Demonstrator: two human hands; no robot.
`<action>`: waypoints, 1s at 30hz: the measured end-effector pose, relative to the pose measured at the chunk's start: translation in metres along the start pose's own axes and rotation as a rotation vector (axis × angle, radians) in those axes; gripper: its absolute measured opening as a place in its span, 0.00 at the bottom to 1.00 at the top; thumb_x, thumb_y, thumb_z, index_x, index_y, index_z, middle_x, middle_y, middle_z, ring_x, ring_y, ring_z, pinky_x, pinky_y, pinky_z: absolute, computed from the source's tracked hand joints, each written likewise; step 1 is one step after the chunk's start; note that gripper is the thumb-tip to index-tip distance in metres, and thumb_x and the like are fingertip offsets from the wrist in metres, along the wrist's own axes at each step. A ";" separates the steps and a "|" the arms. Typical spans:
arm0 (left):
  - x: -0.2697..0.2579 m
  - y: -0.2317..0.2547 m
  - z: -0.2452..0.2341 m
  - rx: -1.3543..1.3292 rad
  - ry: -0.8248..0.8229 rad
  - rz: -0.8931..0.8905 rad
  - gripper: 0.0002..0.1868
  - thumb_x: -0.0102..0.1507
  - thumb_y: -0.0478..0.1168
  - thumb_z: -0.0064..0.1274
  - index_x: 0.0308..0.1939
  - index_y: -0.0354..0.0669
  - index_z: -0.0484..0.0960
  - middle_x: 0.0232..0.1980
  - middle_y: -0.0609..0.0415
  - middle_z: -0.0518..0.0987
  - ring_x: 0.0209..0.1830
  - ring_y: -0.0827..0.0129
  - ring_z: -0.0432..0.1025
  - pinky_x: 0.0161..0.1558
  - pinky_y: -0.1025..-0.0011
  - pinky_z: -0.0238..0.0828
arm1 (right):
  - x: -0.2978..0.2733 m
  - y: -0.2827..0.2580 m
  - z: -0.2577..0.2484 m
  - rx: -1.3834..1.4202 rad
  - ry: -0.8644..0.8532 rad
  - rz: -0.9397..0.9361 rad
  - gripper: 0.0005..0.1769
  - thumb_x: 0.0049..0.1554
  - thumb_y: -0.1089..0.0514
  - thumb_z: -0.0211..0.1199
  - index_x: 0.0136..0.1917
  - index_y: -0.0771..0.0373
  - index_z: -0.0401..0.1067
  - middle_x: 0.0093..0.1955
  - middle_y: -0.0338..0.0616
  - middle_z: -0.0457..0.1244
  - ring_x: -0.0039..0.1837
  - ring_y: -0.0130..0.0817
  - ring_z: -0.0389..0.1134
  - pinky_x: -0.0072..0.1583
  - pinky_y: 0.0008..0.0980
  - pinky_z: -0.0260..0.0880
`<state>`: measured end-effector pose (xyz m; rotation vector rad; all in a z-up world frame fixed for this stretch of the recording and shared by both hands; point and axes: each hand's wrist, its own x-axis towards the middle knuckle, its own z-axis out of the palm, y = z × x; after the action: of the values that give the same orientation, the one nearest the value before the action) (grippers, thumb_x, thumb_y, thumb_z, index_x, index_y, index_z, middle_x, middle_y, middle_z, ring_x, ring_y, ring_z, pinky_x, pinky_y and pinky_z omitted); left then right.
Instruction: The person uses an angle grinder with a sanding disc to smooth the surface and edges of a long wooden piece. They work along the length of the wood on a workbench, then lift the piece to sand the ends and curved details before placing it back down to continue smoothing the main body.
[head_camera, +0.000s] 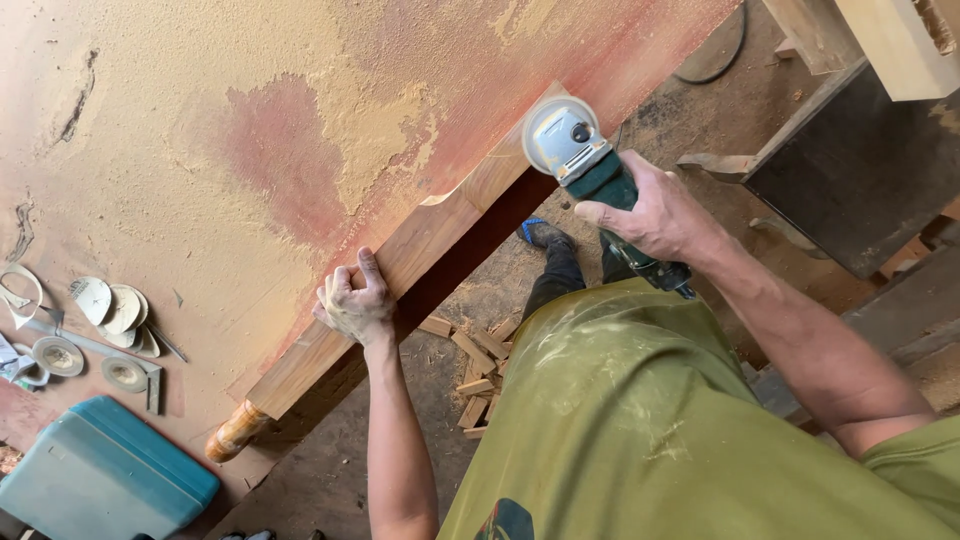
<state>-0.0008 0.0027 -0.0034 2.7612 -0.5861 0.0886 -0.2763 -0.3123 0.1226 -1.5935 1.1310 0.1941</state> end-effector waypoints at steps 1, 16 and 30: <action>0.000 0.000 0.000 0.000 0.000 -0.002 0.29 0.66 0.71 0.54 0.27 0.55 0.79 0.31 0.56 0.75 0.36 0.63 0.71 0.54 0.66 0.58 | -0.001 -0.002 -0.003 0.004 0.012 -0.020 0.33 0.53 0.38 0.72 0.60 0.63 0.68 0.45 0.67 0.68 0.51 0.63 0.72 0.52 0.55 0.72; 0.000 0.000 0.002 -0.020 0.002 -0.009 0.29 0.67 0.71 0.54 0.27 0.54 0.79 0.31 0.56 0.75 0.36 0.64 0.71 0.55 0.66 0.56 | 0.015 0.024 -0.022 -0.043 0.170 -0.065 0.35 0.55 0.36 0.73 0.61 0.61 0.67 0.47 0.63 0.67 0.53 0.62 0.71 0.52 0.54 0.71; 0.000 0.003 -0.001 -0.016 0.019 -0.016 0.28 0.65 0.71 0.56 0.28 0.55 0.80 0.31 0.58 0.77 0.38 0.65 0.72 0.57 0.66 0.57 | 0.010 -0.025 0.039 0.004 -0.136 -0.028 0.29 0.50 0.37 0.73 0.57 0.54 0.69 0.43 0.58 0.69 0.51 0.57 0.73 0.51 0.50 0.71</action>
<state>-0.0020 0.0005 -0.0017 2.7459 -0.5578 0.1064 -0.2362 -0.2875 0.1190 -1.5672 1.0029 0.2773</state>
